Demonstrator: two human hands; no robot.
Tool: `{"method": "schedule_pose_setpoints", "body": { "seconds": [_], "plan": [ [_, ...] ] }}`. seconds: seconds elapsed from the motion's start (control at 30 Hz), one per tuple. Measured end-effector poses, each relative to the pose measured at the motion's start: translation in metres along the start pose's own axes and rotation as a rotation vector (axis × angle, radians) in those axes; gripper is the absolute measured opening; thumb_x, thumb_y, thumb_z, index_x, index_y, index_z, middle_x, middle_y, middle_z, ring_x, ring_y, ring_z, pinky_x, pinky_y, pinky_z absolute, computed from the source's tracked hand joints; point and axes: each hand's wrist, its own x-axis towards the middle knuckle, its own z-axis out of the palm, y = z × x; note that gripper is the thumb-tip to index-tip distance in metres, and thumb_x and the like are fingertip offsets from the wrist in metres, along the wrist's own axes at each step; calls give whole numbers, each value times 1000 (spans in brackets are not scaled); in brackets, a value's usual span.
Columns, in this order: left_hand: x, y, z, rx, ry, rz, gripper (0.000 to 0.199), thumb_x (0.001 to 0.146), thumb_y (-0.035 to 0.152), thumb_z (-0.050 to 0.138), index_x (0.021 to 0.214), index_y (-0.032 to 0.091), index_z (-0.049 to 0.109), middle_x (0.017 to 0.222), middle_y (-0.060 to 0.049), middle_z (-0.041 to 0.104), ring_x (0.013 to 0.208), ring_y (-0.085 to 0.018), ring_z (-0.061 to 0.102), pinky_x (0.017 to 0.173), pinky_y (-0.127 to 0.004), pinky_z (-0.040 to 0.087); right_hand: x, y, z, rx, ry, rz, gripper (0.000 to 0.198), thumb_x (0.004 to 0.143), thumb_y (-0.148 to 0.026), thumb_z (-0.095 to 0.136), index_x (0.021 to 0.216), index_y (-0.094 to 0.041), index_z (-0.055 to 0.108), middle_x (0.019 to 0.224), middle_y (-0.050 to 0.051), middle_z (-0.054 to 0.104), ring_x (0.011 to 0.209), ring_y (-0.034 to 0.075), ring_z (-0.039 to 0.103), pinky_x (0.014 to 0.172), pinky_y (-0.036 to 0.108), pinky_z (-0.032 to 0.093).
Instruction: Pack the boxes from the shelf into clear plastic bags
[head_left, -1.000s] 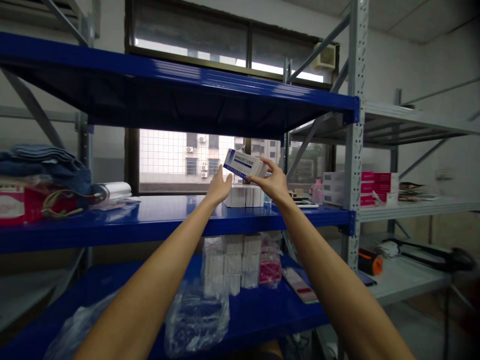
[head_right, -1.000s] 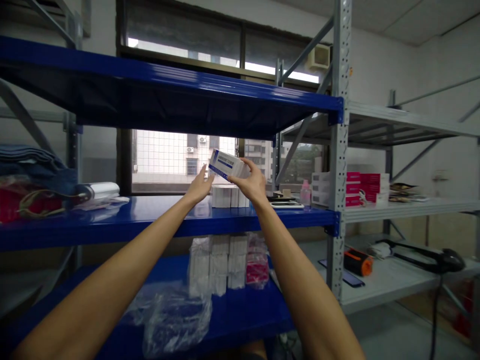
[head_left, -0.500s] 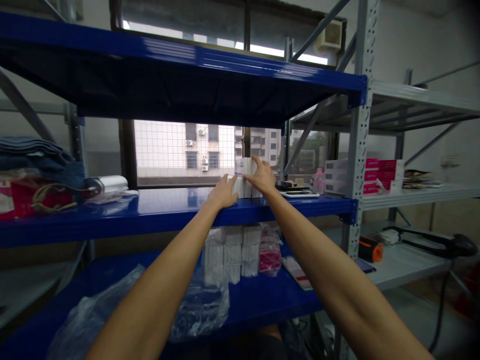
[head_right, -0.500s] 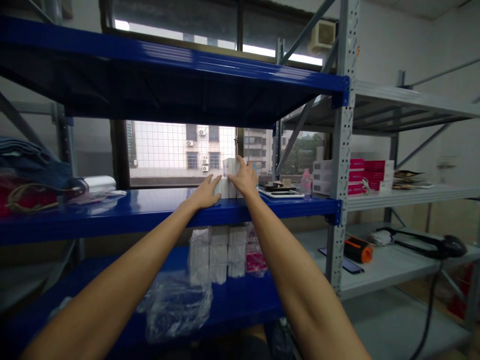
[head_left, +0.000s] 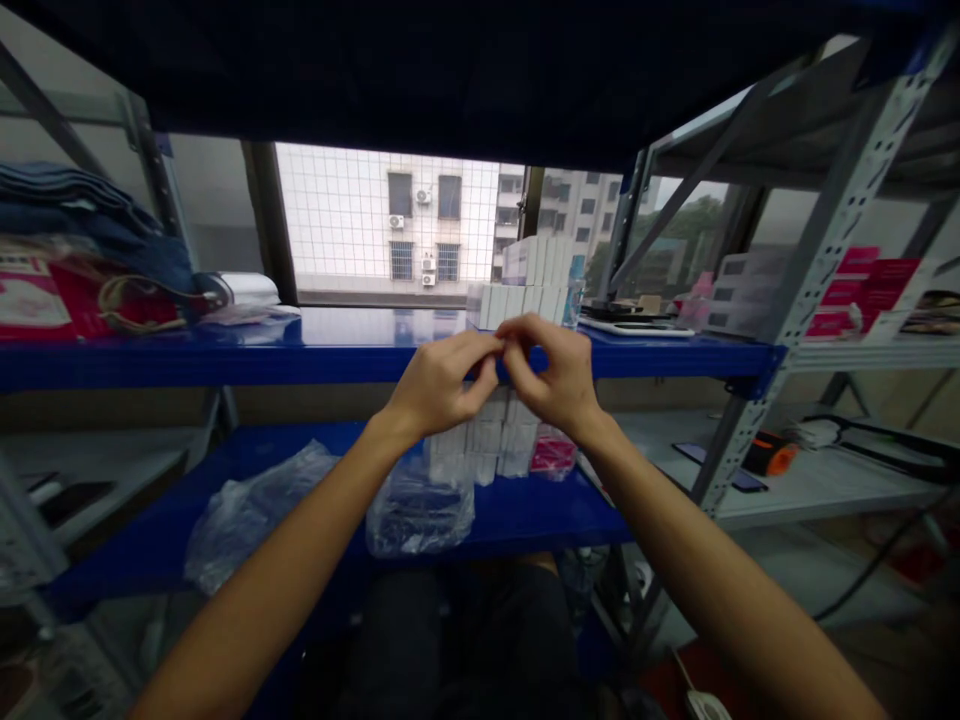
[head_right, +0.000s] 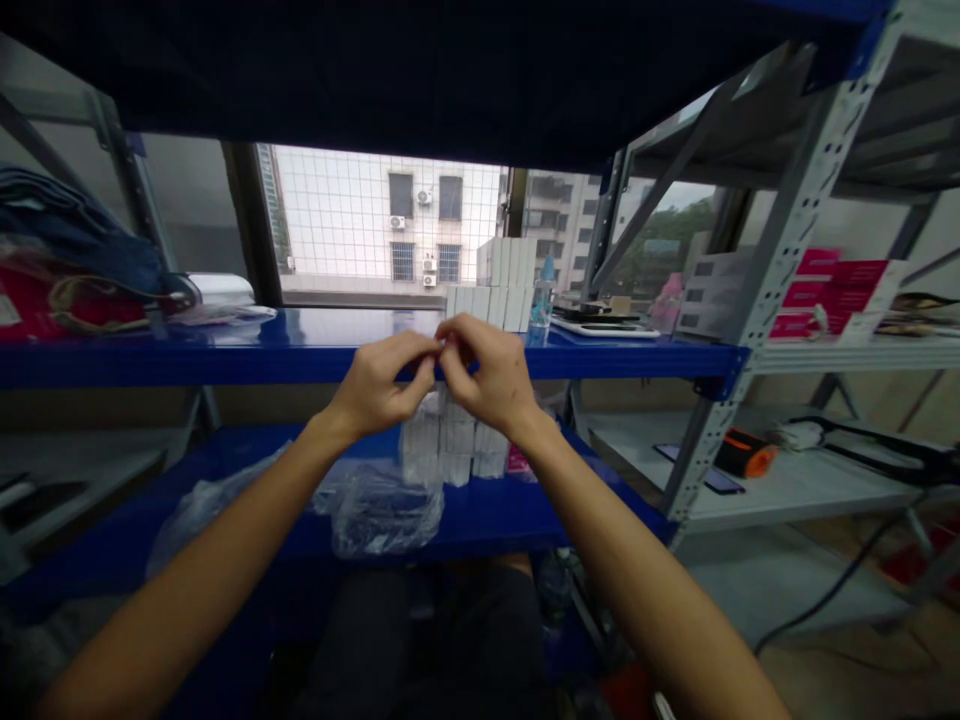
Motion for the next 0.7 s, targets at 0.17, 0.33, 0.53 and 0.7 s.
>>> {"method": "schedule_pose_setpoints", "body": {
  "seconds": [0.17,0.33,0.53,0.7],
  "plan": [
    [-116,-22,-6,72,-389,-409,23,95,31,52,103,24,72,91,-4,72,78,-19,67,78,-30,51,-82,-17,35,-119,-600,229,21,96,-31,54,106,-22,70,80,5,74,73,21,69,72,30,49],
    [-191,-87,6,280,-612,-872,68,81,48,70,139,16,61,127,-17,70,118,-34,65,100,-40,49,-129,7,107,-118,-1023,736,48,91,-47,66,126,-14,67,103,17,78,89,29,76,78,37,57],
    [-202,-110,-19,197,-455,-1020,47,85,19,53,129,13,68,93,-11,75,96,-28,71,92,-37,52,-107,11,142,57,-1039,799,46,76,-9,68,121,-15,74,102,12,80,89,26,78,82,32,60],
    [-223,-75,-56,429,230,-701,59,91,13,42,149,18,52,133,-15,57,122,-27,59,110,-44,45,-93,-10,122,105,-326,477,65,87,-8,42,150,-17,51,145,13,62,131,26,60,113,42,46]
  ]
}}
